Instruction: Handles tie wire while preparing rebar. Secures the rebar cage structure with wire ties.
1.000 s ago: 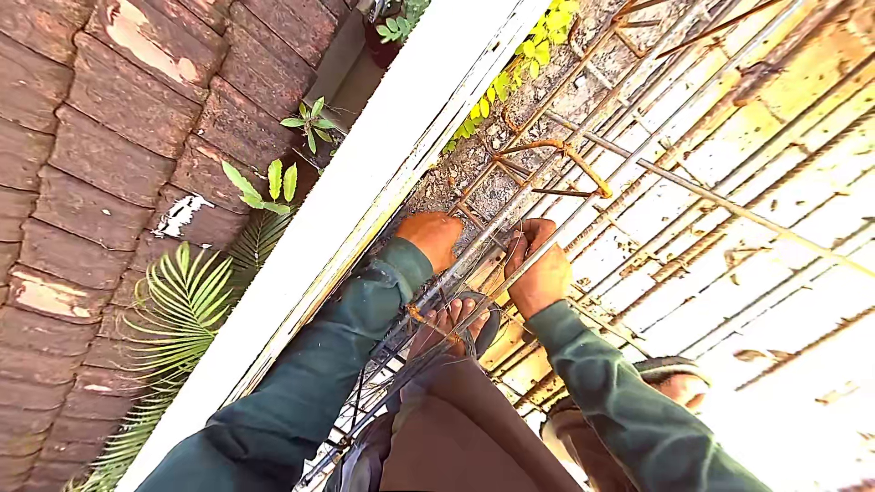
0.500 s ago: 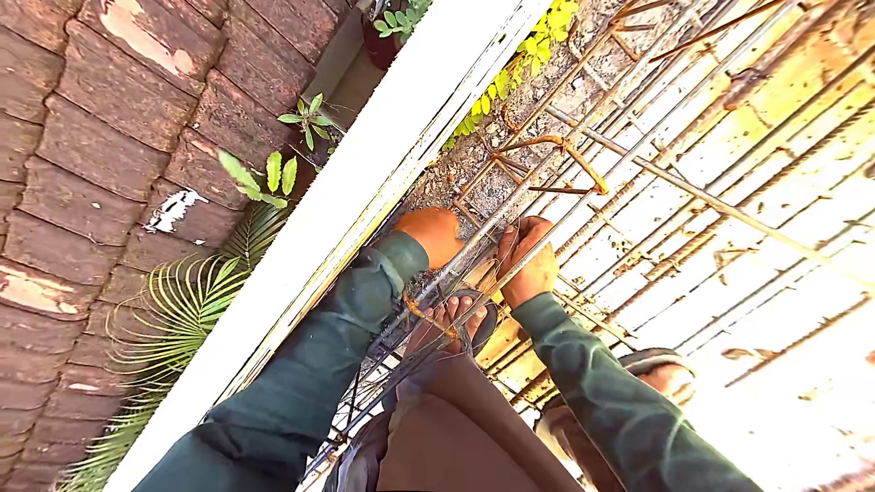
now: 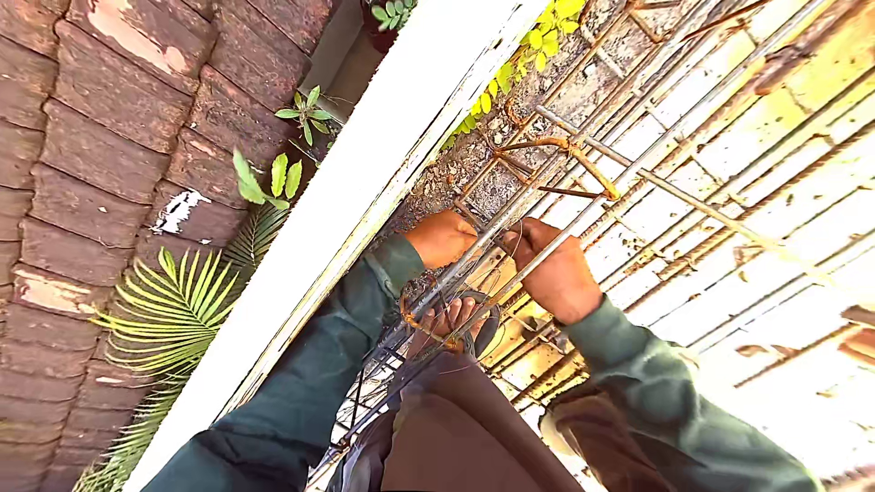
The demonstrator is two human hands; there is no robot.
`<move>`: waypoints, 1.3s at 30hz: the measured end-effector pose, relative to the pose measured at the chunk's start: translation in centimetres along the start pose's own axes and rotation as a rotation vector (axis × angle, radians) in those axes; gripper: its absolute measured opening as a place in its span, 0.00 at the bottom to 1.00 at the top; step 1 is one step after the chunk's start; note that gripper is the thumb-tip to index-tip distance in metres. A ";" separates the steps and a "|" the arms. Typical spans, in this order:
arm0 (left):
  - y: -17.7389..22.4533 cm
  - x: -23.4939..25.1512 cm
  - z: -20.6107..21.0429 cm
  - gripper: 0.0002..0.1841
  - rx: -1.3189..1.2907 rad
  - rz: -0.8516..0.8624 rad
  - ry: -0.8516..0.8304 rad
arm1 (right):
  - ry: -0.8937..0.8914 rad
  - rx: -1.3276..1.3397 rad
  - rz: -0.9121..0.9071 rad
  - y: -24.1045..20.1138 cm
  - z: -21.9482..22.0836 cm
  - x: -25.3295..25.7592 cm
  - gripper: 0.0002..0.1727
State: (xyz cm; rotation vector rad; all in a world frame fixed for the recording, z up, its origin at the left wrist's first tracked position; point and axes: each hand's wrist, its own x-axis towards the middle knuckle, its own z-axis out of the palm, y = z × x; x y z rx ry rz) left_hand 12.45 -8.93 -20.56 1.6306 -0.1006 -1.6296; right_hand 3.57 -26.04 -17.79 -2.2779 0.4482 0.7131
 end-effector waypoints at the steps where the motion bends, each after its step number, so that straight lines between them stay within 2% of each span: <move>1: -0.1 0.1 0.1 0.14 -0.058 0.011 -0.004 | 0.005 -0.019 -0.003 -0.2 0.6 -0.3 0.12; 5: -0.4 -0.2 0.5 0.13 -0.124 0.050 0.015 | -0.014 -0.146 0.020 -0.5 2.6 -1.3 0.13; 7: 0.2 -1.2 0.9 0.10 -0.087 0.046 0.044 | -0.017 -0.100 0.037 -0.5 3.6 -1.9 0.11; 11: 0.7 0.9 0.3 0.10 -0.016 0.072 -0.043 | -0.002 0.073 0.169 -1.2 5.1 -2.6 0.13; 17: 2.0 2.4 0.2 0.20 0.382 0.211 -0.109 | -0.019 0.325 0.174 0.5 4.7 -2.9 0.07; 20: 2.3 0.6 -0.4 0.17 0.441 0.196 -0.126 | 0.007 0.391 0.250 0.7 4.0 -2.3 0.04; 25: 1.3 0.2 0.1 0.11 0.401 0.217 0.009 | 0.027 0.439 0.301 0.3 4.1 -2.5 0.07; 29: 1.3 0.5 0.5 0.07 0.340 0.176 0.130 | 0.111 0.737 0.355 -0.3 4.2 -2.7 0.22; 32: 1.2 0.7 0.4 0.07 0.286 0.152 0.163 | 0.068 0.806 0.274 0.0 3.5 -2.3 0.26; 35: 0.7 1.0 0.5 0.07 0.171 0.175 0.184 | 0.073 0.680 0.169 0.2 3.4 -1.7 0.14; 37: 0.6 0.8 0.7 0.11 0.077 0.164 0.191 | 0.115 0.664 0.147 0.4 3.7 -1.5 0.12; 39: 1.6 -0.2 1.2 0.13 0.036 0.019 0.221 | 0.142 0.687 0.147 0.4 4.0 -1.6 0.11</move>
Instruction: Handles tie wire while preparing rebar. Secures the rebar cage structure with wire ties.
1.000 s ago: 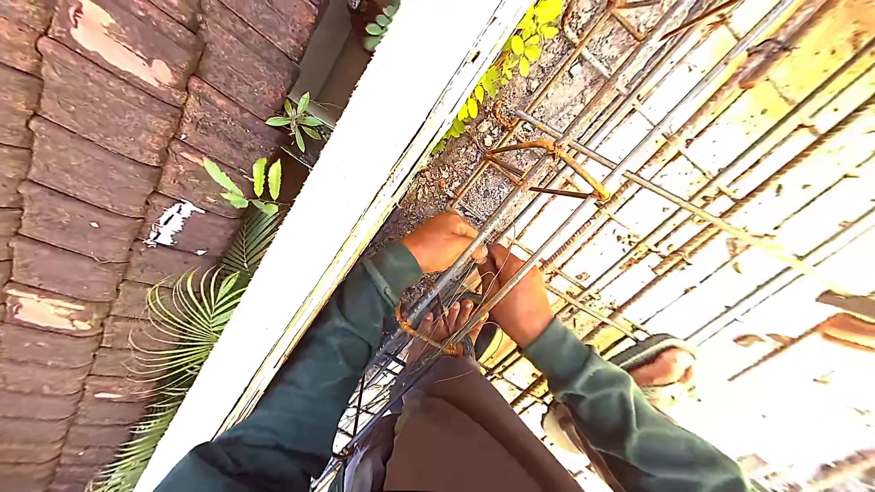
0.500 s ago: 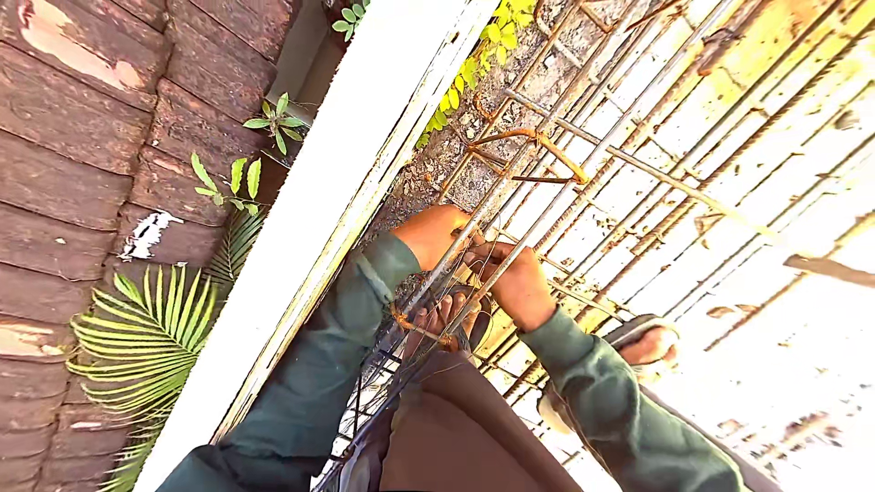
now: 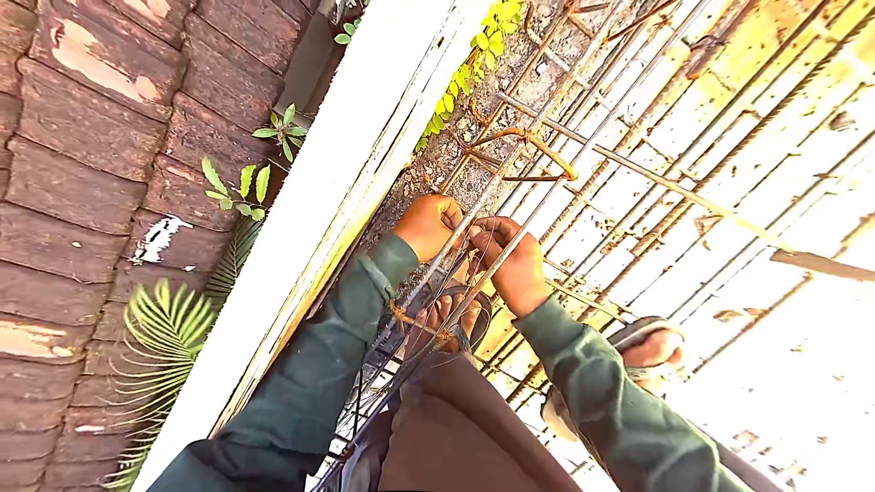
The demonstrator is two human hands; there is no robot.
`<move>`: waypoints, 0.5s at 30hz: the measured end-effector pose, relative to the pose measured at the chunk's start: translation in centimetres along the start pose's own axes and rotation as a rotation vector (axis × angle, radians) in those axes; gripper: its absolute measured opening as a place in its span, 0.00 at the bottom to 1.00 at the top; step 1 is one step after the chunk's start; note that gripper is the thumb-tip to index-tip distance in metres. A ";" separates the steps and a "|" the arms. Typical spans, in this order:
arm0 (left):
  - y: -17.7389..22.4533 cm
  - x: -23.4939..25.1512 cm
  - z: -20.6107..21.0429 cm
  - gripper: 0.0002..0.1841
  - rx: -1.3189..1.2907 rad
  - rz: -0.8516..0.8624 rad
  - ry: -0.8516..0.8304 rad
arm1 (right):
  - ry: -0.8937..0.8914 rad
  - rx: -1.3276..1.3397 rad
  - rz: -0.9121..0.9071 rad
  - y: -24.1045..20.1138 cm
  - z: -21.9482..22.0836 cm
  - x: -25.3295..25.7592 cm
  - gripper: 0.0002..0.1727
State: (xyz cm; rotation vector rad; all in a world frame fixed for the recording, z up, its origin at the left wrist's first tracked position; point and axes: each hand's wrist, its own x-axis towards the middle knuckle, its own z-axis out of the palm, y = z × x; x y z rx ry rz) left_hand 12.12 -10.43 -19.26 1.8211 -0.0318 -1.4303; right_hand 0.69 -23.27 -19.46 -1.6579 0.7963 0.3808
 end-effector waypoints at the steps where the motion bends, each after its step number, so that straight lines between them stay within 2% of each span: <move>1: 0.6 -0.6 0.1 0.12 0.023 -0.097 -0.011 | 0.009 0.022 0.002 0.1 0.2 0.0 0.11; 2: -0.1 -0.2 0.0 0.11 0.042 -0.120 -0.043 | 0.021 0.040 0.006 0.2 0.3 0.0 0.10; 4: -1.3 0.6 0.0 0.18 0.107 -0.150 -0.175 | 0.036 0.069 0.026 0.4 0.5 -0.1 0.10; 7: -2.6 1.4 0.5 0.21 -0.006 -0.166 -0.339 | 0.034 0.090 0.053 0.2 0.6 -0.1 0.11; 9: -3.4 1.3 1.1 0.18 -0.057 -0.143 -0.325 | 0.026 0.011 0.060 -0.3 0.3 -0.1 0.09; 12: -1.9 1.2 0.3 0.16 -0.124 -0.207 -0.338 | 0.037 -0.263 -0.036 -0.3 -1.0 0.8 0.10; 15: -2.0 0.8 -0.3 0.16 -0.180 -0.201 -0.261 | 0.054 -0.395 -0.098 -0.2 -1.7 1.9 0.07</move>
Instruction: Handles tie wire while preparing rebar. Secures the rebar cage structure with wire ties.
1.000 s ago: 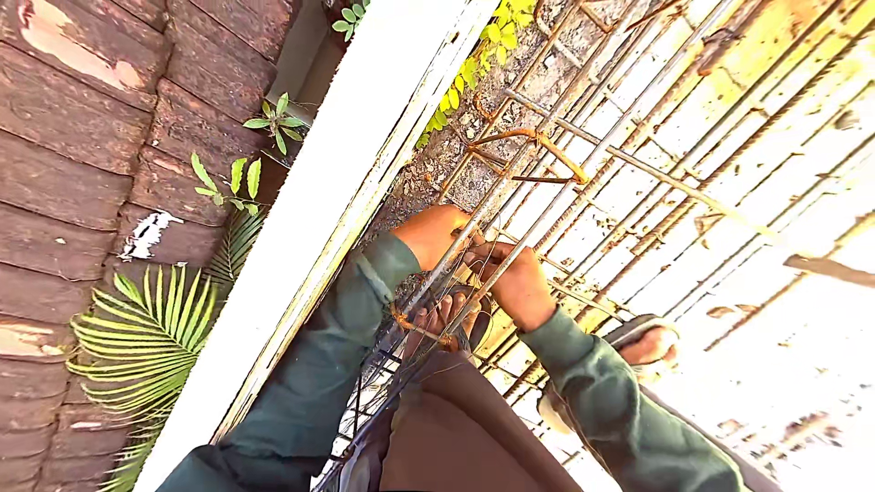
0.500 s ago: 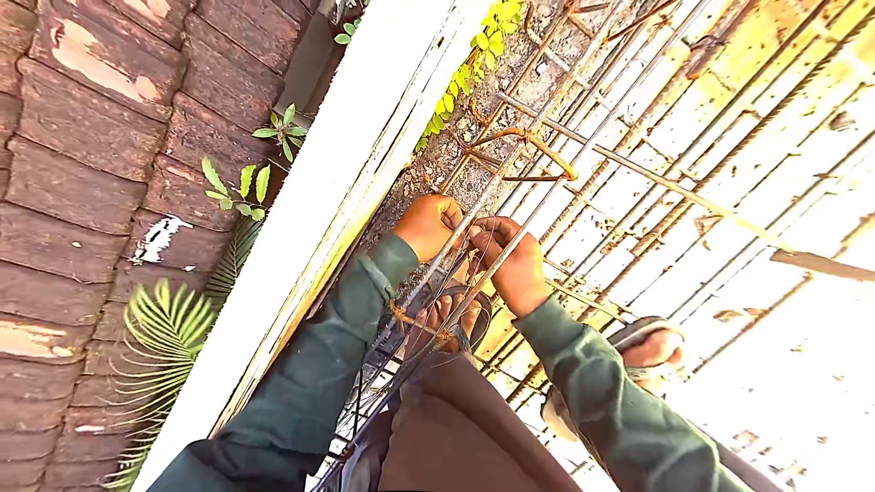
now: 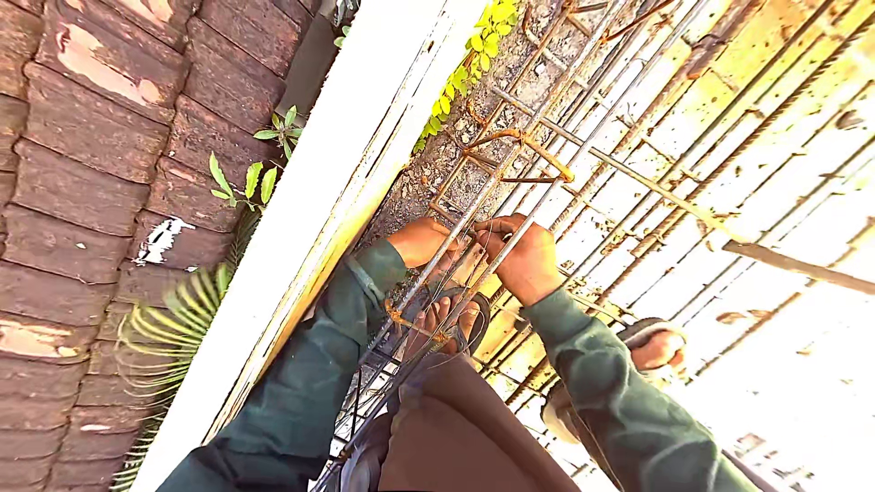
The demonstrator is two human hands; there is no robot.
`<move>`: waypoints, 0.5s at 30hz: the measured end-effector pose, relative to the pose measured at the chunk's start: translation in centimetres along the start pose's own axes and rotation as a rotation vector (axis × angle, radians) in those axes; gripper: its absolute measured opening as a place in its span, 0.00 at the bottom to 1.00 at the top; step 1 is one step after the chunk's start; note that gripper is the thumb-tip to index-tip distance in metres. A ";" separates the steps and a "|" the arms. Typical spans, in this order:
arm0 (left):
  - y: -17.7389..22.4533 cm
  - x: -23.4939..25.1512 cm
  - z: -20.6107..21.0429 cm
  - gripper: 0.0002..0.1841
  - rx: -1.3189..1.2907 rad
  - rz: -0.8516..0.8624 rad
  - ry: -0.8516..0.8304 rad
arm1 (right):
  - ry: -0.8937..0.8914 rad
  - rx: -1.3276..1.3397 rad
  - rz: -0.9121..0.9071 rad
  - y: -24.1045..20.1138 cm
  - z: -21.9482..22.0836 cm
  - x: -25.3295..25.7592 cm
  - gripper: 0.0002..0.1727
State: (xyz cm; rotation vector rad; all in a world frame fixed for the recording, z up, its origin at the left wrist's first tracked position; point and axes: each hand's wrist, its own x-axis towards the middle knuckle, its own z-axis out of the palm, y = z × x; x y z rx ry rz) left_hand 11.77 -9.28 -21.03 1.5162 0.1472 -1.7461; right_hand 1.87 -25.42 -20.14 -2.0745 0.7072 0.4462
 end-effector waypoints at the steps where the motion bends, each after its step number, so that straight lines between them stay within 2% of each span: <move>1: -0.2 -0.1 -0.1 0.16 -0.031 0.021 0.033 | -0.003 -0.004 0.021 -0.1 -0.2 0.2 0.06; 3: -0.3 -0.4 -0.3 0.16 -0.147 0.042 0.070 | 0.026 -0.055 -0.019 0.1 0.1 -0.1 0.05; 6: 0.6 -0.7 -0.2 0.18 -0.172 0.058 0.086 | 0.125 -0.290 -0.270 0.8 1.8 -1.5 0.08; 8: 1.9 -0.7 0.0 0.19 0.060 0.078 0.087 | 0.160 -0.413 -0.319 0.5 3.1 -2.8 0.09; 12: 4.7 -0.2 0.6 0.22 0.698 0.124 0.050 | 0.075 -0.415 -0.144 -1.5 3.5 -4.3 0.18; 15: 4.5 -0.3 0.0 0.22 0.742 0.201 0.021 | 0.090 -0.398 -0.128 -1.5 3.0 -2.9 0.12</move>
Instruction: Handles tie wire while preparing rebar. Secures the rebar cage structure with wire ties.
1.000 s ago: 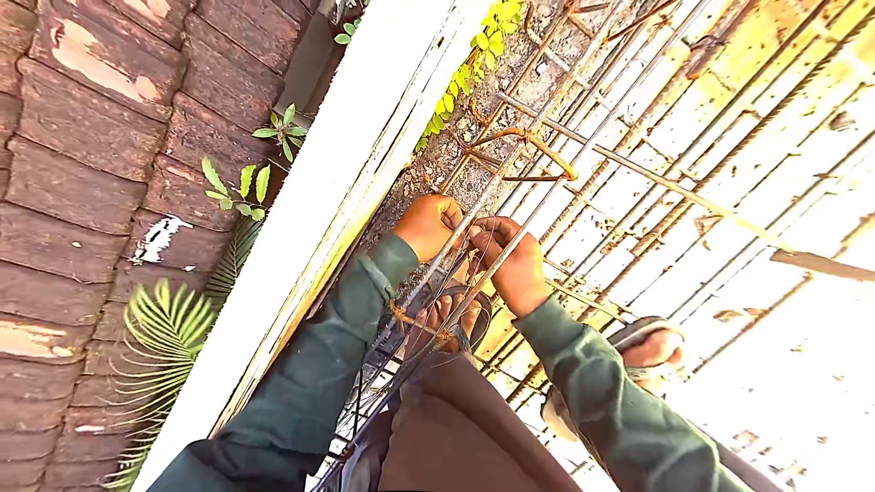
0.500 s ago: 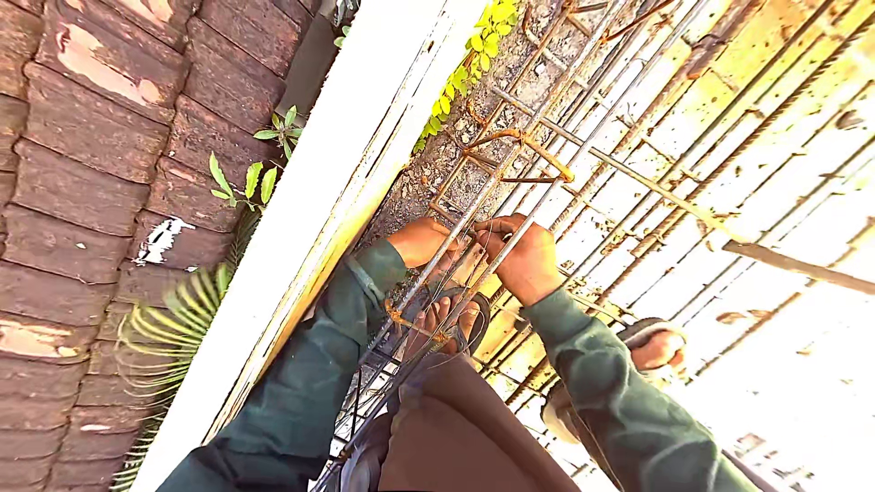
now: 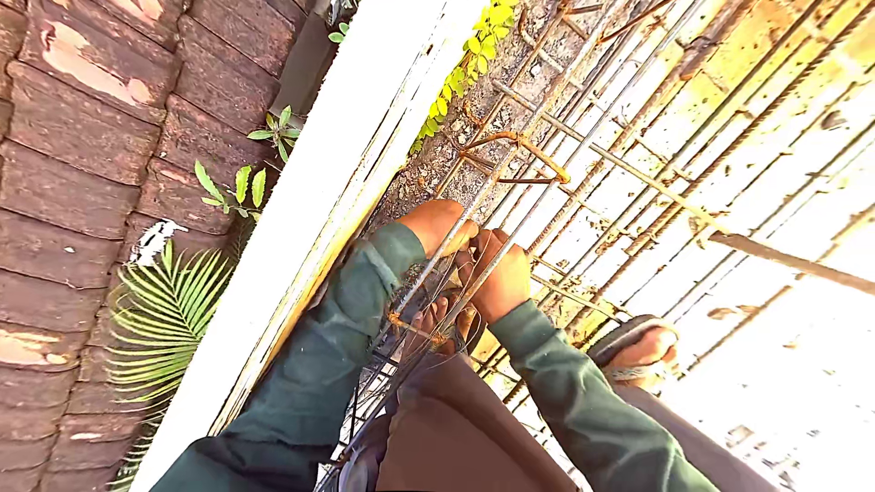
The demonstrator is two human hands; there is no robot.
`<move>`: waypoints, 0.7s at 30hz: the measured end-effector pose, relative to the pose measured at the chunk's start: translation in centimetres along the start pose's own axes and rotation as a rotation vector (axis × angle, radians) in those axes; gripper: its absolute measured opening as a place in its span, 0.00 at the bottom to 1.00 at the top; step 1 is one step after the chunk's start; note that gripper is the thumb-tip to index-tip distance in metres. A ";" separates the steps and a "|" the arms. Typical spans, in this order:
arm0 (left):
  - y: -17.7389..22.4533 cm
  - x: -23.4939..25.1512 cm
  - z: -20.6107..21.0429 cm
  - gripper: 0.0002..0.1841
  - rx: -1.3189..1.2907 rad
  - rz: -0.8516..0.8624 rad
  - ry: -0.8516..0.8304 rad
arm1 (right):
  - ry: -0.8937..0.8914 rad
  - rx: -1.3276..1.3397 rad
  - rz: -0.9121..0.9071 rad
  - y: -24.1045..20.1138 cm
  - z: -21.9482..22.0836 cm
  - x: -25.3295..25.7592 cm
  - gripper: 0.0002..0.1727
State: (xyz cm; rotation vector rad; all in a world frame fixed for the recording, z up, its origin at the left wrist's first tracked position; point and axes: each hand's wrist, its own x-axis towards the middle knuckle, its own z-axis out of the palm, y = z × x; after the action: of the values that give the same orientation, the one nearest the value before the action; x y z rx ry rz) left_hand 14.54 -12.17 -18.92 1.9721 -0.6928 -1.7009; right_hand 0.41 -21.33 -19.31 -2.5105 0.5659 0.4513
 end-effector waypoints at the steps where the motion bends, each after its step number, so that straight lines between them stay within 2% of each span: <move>1: -0.6 -0.1 0.1 0.22 -0.033 0.051 0.022 | 0.000 -0.015 0.003 -0.1 -0.1 0.4 0.12; 3: -1.7 -0.4 0.6 0.23 -0.208 0.104 0.073 | -0.047 -0.062 0.037 -0.5 -0.6 1.0 0.13; 6: -2.1 -1.2 1.1 0.25 -0.548 0.044 0.162 | -0.126 -0.120 0.162 -1.4 -0.7 1.5 0.20; 7: -2.2 -1.3 1.1 0.25 -0.589 0.020 0.218 | -0.118 -0.059 0.231 -1.7 -0.6 1.6 0.22; 9: -2.2 -1.6 0.9 0.24 -0.561 -0.018 0.299 | -0.046 0.234 0.471 -2.2 -0.1 1.6 0.20; 11: -2.3 -1.6 0.8 0.20 -0.505 -0.034 0.342 | 0.059 0.719 0.746 -2.4 0.9 1.7 0.18; 13: -2.5 -1.6 1.0 0.17 -0.426 -0.045 0.340 | 0.047 1.163 0.876 -2.1 0.8 1.2 0.17; 14: -2.3 -1.7 1.3 0.17 -0.388 -0.047 0.340 | -0.022 1.214 0.848 -1.5 0.3 0.7 0.18; 15: -1.5 -2.3 1.8 0.17 -0.361 -0.058 0.346 | -0.084 1.143 0.763 -0.6 -0.4 0.4 0.19; 16: -0.2 -3.6 2.2 0.16 -0.336 -0.082 0.346 | -0.115 0.979 0.649 0.3 -1.0 0.2 0.17; 18: 1.1 -5.0 2.6 0.15 -0.304 -0.106 0.355 | -0.069 0.579 0.432 1.9 -2.1 -0.1 0.11; 19: 1.4 -5.3 2.8 0.15 -0.287 -0.099 0.357 | -0.012 0.444 0.335 2.3 -2.6 -0.2 0.14; 21: 0.5 -5.1 3.5 0.14 -0.253 -0.035 0.363 | 0.034 0.276 0.129 2.9 -3.1 0.0 0.27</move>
State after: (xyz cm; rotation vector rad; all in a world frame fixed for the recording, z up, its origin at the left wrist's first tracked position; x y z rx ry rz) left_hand 10.42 -9.42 -15.19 2.0385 -0.2993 -1.3206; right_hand -0.36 -25.28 -18.04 -2.2309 0.7524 0.3511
